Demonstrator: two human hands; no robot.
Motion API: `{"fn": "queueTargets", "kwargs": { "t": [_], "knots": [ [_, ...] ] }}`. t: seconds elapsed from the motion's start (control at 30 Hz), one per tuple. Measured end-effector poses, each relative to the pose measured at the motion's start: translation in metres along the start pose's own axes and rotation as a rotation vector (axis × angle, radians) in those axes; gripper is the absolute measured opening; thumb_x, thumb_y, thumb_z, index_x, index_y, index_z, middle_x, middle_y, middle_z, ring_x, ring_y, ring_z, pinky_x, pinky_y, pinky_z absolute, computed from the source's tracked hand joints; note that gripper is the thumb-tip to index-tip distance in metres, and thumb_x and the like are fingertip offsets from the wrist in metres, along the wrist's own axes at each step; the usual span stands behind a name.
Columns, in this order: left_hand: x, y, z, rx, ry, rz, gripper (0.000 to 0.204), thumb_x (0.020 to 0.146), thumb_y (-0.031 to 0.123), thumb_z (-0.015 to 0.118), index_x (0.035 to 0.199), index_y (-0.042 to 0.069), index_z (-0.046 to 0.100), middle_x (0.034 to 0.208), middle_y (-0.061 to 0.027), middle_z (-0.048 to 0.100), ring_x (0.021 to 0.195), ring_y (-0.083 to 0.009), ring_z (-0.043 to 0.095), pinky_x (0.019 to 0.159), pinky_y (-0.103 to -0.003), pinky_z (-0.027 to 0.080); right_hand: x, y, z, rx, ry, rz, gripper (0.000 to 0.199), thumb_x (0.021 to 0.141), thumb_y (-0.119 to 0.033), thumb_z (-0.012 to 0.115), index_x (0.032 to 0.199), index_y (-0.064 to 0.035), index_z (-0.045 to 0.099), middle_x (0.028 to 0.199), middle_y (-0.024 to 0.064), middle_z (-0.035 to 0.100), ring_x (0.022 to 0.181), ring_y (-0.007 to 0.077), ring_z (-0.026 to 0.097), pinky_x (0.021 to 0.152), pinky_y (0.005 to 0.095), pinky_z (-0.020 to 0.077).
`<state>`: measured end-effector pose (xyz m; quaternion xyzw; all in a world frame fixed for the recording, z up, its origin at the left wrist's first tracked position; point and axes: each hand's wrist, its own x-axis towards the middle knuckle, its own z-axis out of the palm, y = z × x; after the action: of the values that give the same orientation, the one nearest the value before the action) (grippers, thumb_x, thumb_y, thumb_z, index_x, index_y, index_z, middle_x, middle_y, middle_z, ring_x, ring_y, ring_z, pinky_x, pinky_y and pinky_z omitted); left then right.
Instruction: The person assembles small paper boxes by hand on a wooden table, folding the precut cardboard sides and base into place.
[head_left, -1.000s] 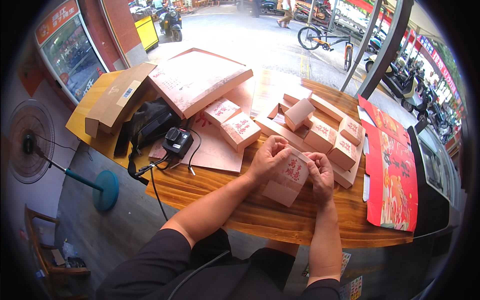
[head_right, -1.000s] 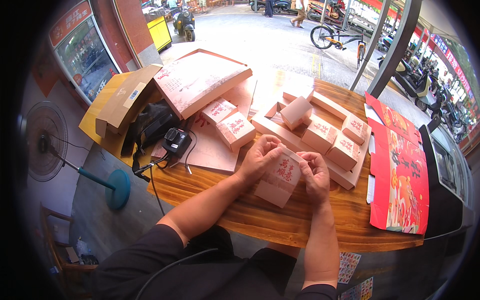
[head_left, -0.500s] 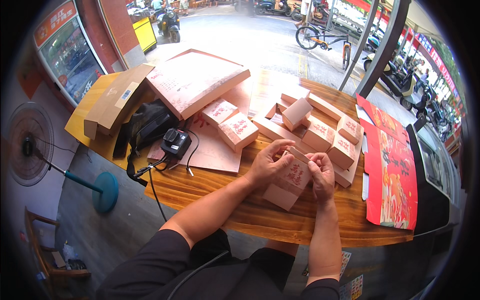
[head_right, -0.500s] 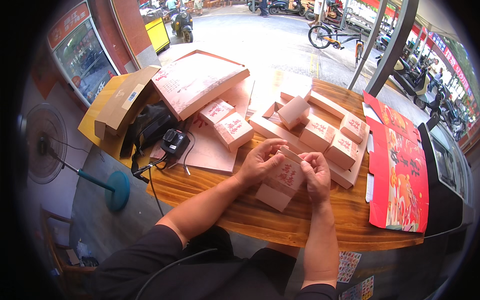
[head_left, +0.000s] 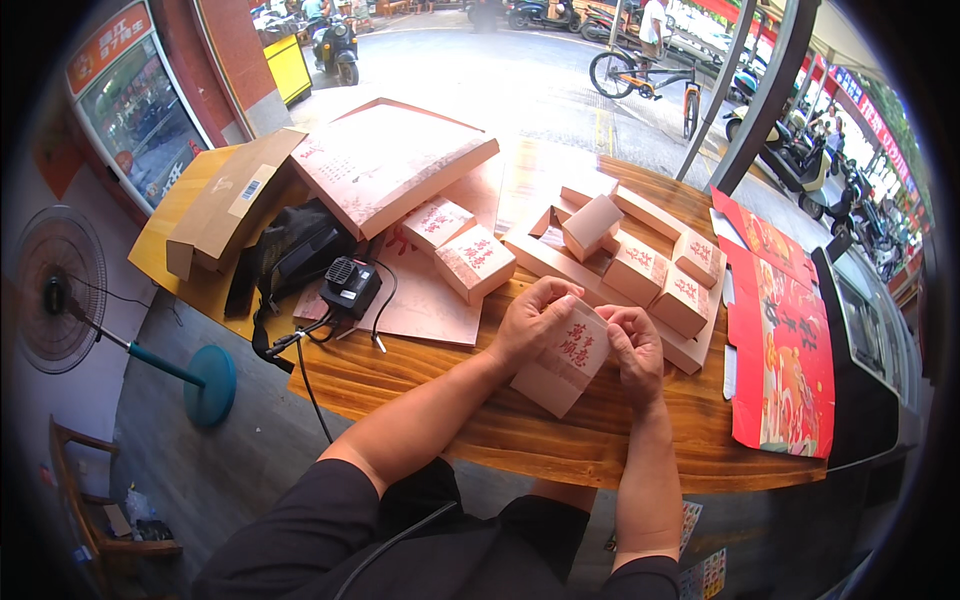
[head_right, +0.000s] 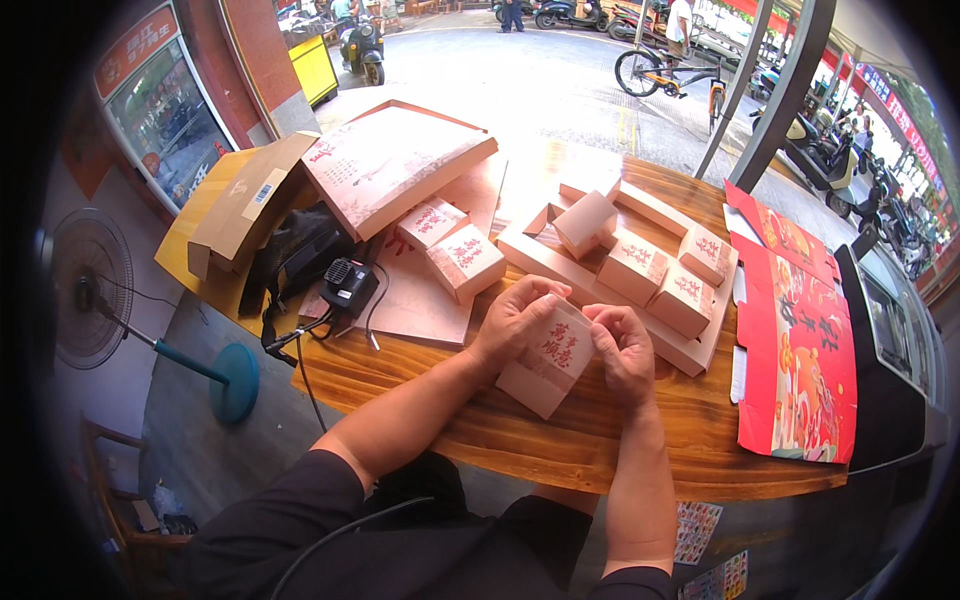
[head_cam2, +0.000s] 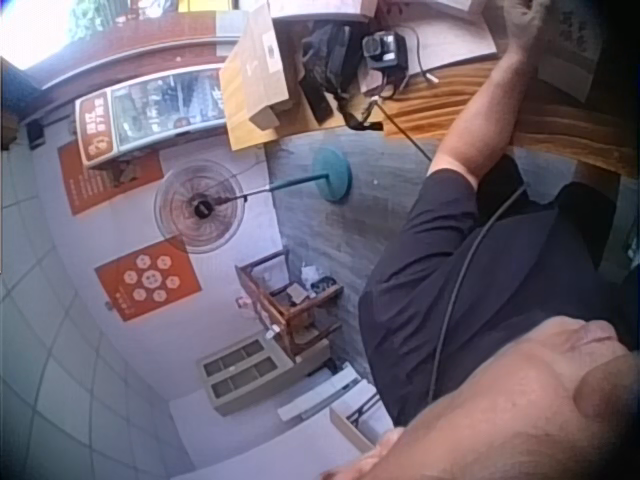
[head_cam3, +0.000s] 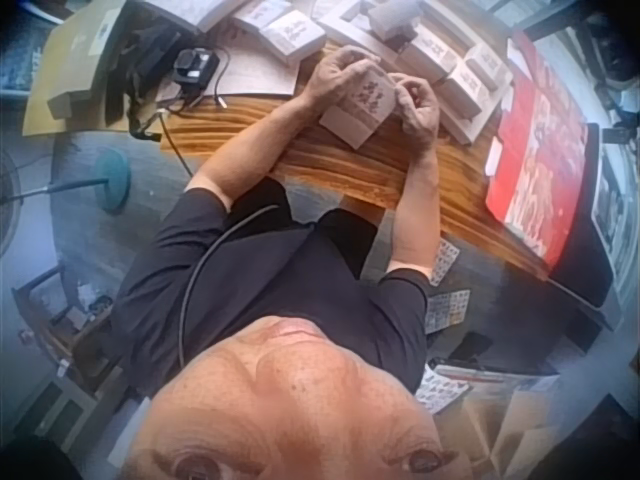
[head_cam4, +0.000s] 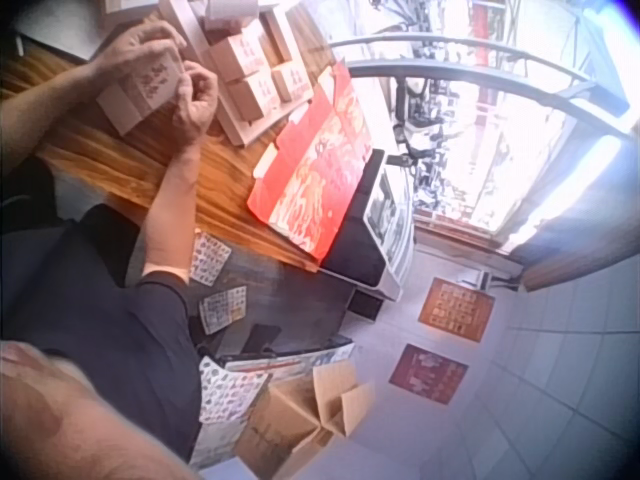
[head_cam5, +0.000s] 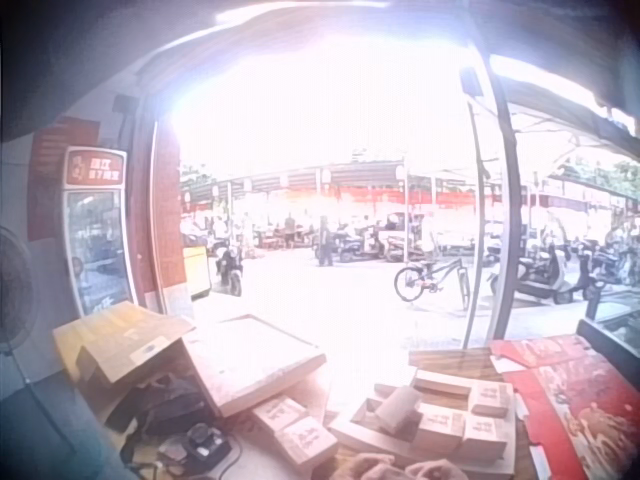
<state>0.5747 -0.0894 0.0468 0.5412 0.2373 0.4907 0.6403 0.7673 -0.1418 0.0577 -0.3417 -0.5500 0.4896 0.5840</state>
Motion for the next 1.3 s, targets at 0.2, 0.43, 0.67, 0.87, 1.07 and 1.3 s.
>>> {"fn": "queueTargets", "kwargs": {
  "t": [0.2, 0.43, 0.67, 0.87, 1.07, 1.3],
  "knots": [
    [-0.001, 0.003, 0.002, -0.077, -0.02, 0.0, 0.021, 0.099, 0.019, 0.054, 0.115, 0.005, 0.056, 0.112, -0.007, 0.062, 0.098, -0.0109, 0.06, 0.086, -0.026, 0.051, -0.001, 0.0, 0.0, -0.016, -0.035, -0.034, 0.008, 0.096, -0.004, 0.06, 0.104, -0.0031, 0.059, 0.12, 0.0086, 0.06, 0.101, 0.0104, 0.057, 0.088, 0.0249, 0.0475],
    [0.001, 0.002, -0.002, -0.039, -0.014, 0.015, 0.017, 0.097, 0.013, 0.053, 0.11, 0.004, 0.058, 0.11, -0.0067, 0.063, 0.097, -0.0114, 0.059, 0.086, -0.027, 0.05, -0.001, -0.007, 0.004, -0.003, -0.129, -0.069, 0.018, 0.093, 0.0, 0.063, 0.111, -0.0021, 0.063, 0.124, 0.0097, 0.058, 0.109, 0.0143, 0.056, 0.09, 0.0262, 0.0489],
    [0.002, 0.001, -0.004, -0.013, -0.02, 0.035, 0.016, 0.095, 0.011, 0.056, 0.108, 0.002, 0.059, 0.112, -0.0093, 0.062, 0.101, -0.0141, 0.06, 0.09, -0.03, 0.05, -0.002, -0.004, 0.002, 0.031, -0.148, -0.061, 0.02, 0.091, 0.0, 0.066, 0.111, -0.0019, 0.063, 0.125, 0.0115, 0.059, 0.111, 0.0157, 0.058, 0.09, 0.0266, 0.0502],
    [0.003, 0.001, -0.008, -0.029, -0.037, 0.021, 0.016, 0.094, 0.01, 0.057, 0.108, 0.002, 0.059, 0.114, -0.0104, 0.062, 0.102, -0.0147, 0.06, 0.09, -0.031, 0.05, -0.003, -0.005, 0.002, -0.02, -0.131, -0.063, 0.016, 0.092, 0.0, 0.065, 0.107, -0.0015, 0.065, 0.124, 0.0118, 0.06, 0.111, 0.0158, 0.058, 0.09, 0.0276, 0.0501],
    [0.002, 0.003, -0.004, -0.056, -0.063, -0.002, 0.023, 0.097, 0.013, 0.059, 0.117, 0.002, 0.059, 0.117, -0.0089, 0.062, 0.105, -0.0139, 0.059, 0.091, -0.03, 0.05, -0.001, -0.003, 0.002, -0.02, -0.021, -0.036, 0.012, 0.096, -0.003, 0.06, 0.107, 0.0003, 0.064, 0.121, 0.0122, 0.063, 0.107, 0.0158, 0.06, 0.092, 0.0289, 0.0501],
    [0.0, 0.009, 0.001, -0.023, -0.122, 0.006, 0.026, 0.095, 0.012, 0.064, 0.118, 0.001, 0.058, 0.113, -0.0065, 0.063, 0.098, -0.0114, 0.062, 0.084, -0.026, 0.054, 0.0, -0.001, 0.003, 0.013, 0.077, -0.046, 0.017, 0.101, -0.009, 0.054, 0.111, 0.0022, 0.061, 0.114, 0.0133, 0.067, 0.101, 0.0144, 0.063, 0.09, 0.0266, 0.0512]
  ]
}}
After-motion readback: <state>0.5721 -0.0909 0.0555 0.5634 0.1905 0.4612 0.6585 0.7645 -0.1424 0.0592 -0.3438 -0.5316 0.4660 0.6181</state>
